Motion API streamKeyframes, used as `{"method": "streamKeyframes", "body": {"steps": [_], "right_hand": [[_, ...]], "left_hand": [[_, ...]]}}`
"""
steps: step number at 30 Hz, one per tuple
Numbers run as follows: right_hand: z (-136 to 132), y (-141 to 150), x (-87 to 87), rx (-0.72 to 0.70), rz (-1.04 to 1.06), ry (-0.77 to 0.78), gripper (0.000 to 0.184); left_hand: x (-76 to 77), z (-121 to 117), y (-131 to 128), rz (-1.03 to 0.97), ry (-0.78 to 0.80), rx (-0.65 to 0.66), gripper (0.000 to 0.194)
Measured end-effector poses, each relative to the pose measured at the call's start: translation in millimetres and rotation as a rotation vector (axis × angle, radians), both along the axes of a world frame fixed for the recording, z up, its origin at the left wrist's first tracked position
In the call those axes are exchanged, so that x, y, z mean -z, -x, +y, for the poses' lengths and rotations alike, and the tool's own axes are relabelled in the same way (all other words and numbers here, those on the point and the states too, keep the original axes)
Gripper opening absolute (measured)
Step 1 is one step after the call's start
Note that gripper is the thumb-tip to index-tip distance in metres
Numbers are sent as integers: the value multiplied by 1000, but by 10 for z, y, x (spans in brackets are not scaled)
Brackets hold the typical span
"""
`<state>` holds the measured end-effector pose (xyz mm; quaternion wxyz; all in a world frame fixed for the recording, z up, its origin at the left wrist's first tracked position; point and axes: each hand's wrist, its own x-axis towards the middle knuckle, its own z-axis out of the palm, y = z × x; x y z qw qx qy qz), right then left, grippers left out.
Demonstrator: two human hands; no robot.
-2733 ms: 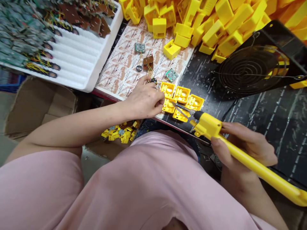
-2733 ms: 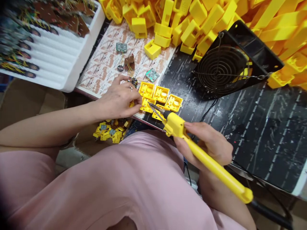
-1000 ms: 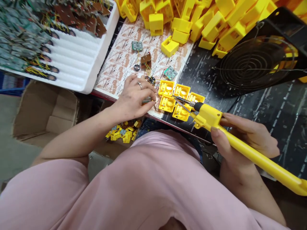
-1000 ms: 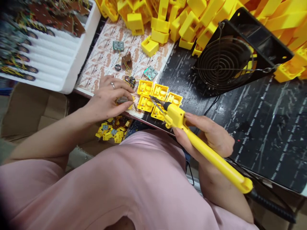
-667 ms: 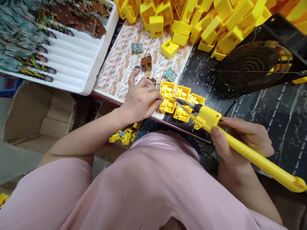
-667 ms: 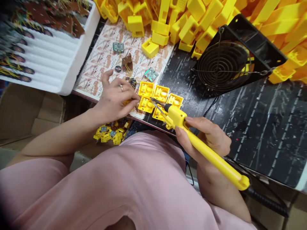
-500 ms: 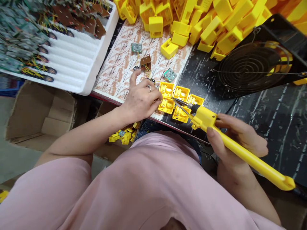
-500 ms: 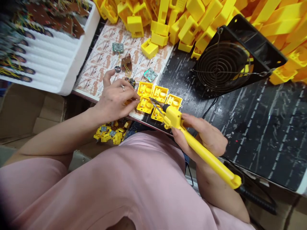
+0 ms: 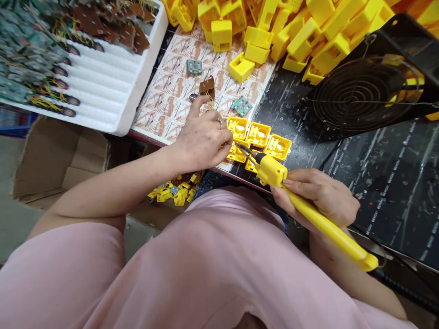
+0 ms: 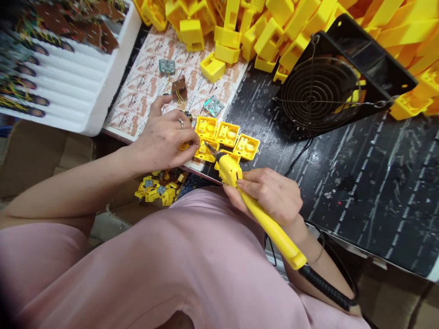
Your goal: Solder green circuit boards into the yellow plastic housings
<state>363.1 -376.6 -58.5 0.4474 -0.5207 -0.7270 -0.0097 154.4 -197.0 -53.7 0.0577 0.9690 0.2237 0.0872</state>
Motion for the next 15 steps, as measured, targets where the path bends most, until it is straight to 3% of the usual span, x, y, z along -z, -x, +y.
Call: {"method": "streamKeyframes", "body": {"steps": [4,9,15], "right_hand": [[33,-12,-60,-32,-72,-9,22],[-26,-21,-75,1,29,1,23],[22,0,-45,1,-42,6,16]], "left_hand": [[-34,5,-25,63,-16,10,35],[-45,19,-28,81,-15,15,33],[-71,43,-12,110,-30,43,33]]}}
